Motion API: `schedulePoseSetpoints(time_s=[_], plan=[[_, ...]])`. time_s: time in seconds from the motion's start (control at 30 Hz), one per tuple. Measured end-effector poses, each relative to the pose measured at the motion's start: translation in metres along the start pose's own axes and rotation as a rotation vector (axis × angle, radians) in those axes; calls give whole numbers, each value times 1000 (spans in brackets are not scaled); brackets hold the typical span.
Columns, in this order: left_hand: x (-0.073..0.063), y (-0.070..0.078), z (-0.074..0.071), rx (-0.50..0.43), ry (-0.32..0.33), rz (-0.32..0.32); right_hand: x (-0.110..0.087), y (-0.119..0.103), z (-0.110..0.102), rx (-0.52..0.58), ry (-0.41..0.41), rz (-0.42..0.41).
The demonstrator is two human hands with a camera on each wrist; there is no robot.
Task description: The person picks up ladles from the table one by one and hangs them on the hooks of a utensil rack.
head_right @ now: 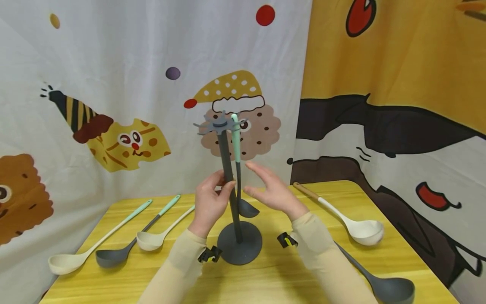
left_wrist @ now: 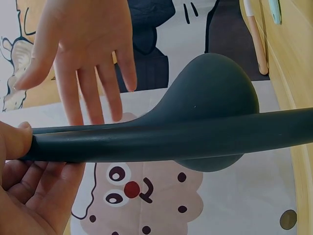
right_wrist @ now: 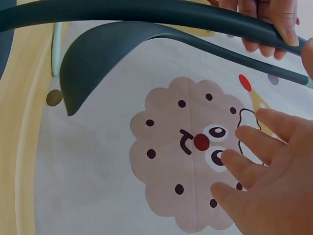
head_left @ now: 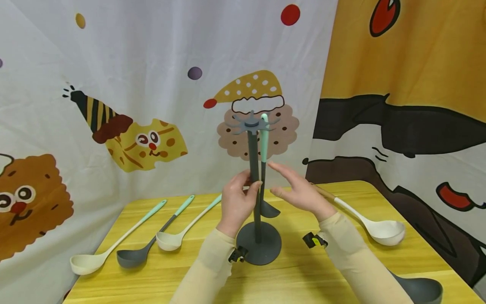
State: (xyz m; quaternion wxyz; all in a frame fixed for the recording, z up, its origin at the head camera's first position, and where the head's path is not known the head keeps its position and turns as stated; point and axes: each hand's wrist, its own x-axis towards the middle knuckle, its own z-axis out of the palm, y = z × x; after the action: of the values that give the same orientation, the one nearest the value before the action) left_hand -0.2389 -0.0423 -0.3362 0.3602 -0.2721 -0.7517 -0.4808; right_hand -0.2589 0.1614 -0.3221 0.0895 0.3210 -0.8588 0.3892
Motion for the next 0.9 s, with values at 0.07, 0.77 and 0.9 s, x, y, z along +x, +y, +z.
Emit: schedulePoseSetpoints(time_s=[0.07,0.77,0.9], plan=[[0,0,0,5,2,1,-1,2,0,-22,-25,-9],[0,1,0,-3,-9,-32,-25,31,-5,-224,-154,58],[0,1,-1,-5,-6,-26,-30,34,-6,-268,-168,85]])
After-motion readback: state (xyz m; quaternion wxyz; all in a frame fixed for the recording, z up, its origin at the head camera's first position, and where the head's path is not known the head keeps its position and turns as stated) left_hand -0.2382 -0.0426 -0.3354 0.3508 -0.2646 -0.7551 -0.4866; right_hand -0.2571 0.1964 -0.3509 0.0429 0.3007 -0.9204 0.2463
